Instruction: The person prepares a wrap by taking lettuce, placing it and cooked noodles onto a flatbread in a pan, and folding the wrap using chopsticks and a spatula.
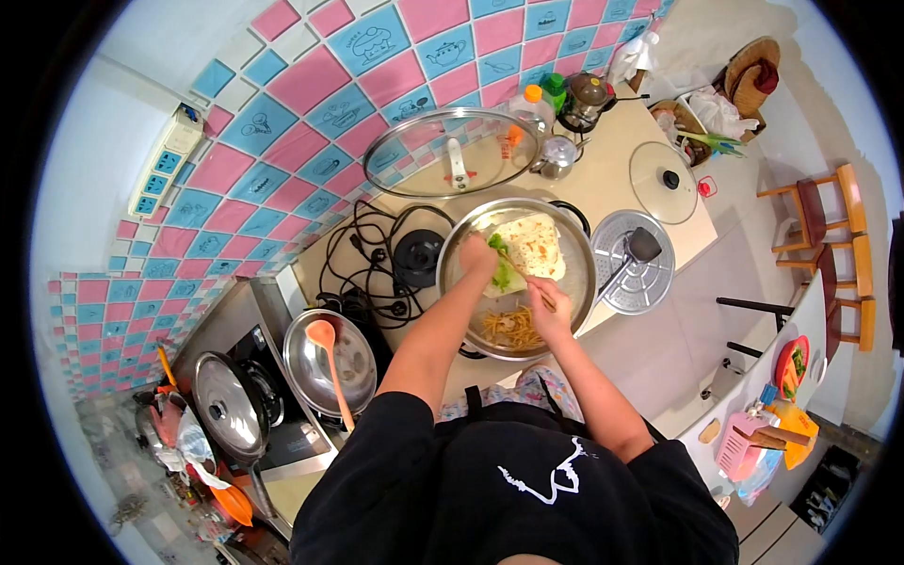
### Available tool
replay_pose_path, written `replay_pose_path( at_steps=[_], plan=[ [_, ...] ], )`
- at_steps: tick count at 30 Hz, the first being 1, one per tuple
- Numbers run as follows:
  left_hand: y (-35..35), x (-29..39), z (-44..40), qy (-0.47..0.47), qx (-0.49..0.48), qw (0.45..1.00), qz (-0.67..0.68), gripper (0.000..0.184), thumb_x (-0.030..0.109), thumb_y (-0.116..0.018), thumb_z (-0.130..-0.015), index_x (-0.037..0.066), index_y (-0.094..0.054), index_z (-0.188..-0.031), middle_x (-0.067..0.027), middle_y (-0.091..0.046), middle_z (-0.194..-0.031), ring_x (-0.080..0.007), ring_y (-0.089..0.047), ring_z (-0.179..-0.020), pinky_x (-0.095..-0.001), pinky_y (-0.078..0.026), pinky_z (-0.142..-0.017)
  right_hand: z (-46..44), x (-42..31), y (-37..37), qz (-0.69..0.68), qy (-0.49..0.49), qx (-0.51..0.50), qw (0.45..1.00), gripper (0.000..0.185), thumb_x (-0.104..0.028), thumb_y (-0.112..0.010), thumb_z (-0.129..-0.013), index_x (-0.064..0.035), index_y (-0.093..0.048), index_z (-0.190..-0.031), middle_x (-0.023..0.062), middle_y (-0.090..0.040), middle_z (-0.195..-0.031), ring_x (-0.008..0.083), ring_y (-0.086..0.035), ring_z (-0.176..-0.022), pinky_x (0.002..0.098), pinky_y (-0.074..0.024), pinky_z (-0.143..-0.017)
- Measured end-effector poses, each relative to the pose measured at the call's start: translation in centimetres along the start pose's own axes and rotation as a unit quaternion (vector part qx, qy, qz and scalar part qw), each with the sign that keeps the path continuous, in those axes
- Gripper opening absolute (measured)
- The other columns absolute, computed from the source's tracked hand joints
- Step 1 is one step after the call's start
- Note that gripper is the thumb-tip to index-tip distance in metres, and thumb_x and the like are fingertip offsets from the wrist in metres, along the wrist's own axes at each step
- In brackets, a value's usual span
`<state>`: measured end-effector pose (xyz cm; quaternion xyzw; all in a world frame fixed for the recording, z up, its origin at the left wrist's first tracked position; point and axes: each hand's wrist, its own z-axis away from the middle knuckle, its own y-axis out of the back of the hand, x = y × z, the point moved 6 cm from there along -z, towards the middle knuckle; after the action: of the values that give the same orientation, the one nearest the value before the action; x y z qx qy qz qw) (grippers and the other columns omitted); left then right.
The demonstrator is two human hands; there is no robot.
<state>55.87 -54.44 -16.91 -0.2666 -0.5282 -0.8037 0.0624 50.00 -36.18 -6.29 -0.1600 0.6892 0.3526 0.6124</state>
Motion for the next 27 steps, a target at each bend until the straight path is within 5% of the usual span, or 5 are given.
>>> replay_pose_path(
  at_steps=[16,19,24,27],
  plan=[
    [0.4,-0.2,-0.2,-0.001,0.000,0.998,-0.061,0.017,0.000,-0.055,-0.072,0.007,-0.067,-0.082,-0.0162,-0.063,-0.086,-0.0306,-0.061,-0.083,-0.0380,-0.051,-0.071,0.5,2.4,0.3,-0.048,-0.048,0.031,0.997,0.014,-0.007,-0.058,-0.083,0.0019,-0.063,-0.092,0.0104,-0.062,-0.086,0.0162,-0.058,-0.080,0.0254,-0.0451,-0.073],
    [1.7,0.3,0.3,-0.004,0.011,0.998,-0.060,0.011,0.007,-0.059,-0.073,0.006,-0.065,-0.082,-0.0168,-0.063,-0.086,-0.0309,-0.061,-0.083,-0.0383,-0.050,-0.072,0.7,2.6,1.1,-0.101,-0.090,0.048,0.990,0.015,-0.009,-0.058,-0.084,0.0019,-0.063,-0.093,0.0091,-0.062,-0.085,0.0133,-0.059,-0.077,0.0237,-0.0459,-0.070],
    [2.9,0.2,1.9,-0.035,-0.037,0.999,0.004,0.032,0.029,-0.063,-0.075,0.006,-0.063,-0.097,-0.0162,-0.063,-0.091,-0.0290,-0.060,-0.089,-0.0389,-0.048,-0.075,1.7,1.6,2.8,-0.157,-0.121,0.048,0.979,0.017,-0.013,-0.059,-0.086,0.0016,-0.063,-0.094,0.0072,-0.062,-0.086,0.0112,-0.059,-0.074,0.0217,-0.0473,-0.065],
    [2.2,-1.4,2.6,-0.012,-0.077,0.994,0.070,0.040,0.032,-0.058,-0.079,0.005,-0.059,-0.110,-0.0174,-0.061,-0.094,-0.0294,-0.059,-0.088,-0.0388,-0.047,-0.076,2.3,1.9,2.5,-0.139,-0.137,0.023,0.980,0.019,-0.011,-0.054,-0.088,0.0056,-0.059,-0.095,0.0112,-0.060,-0.092,0.0173,-0.061,-0.084,0.0286,-0.0541,-0.075]
  ],
)
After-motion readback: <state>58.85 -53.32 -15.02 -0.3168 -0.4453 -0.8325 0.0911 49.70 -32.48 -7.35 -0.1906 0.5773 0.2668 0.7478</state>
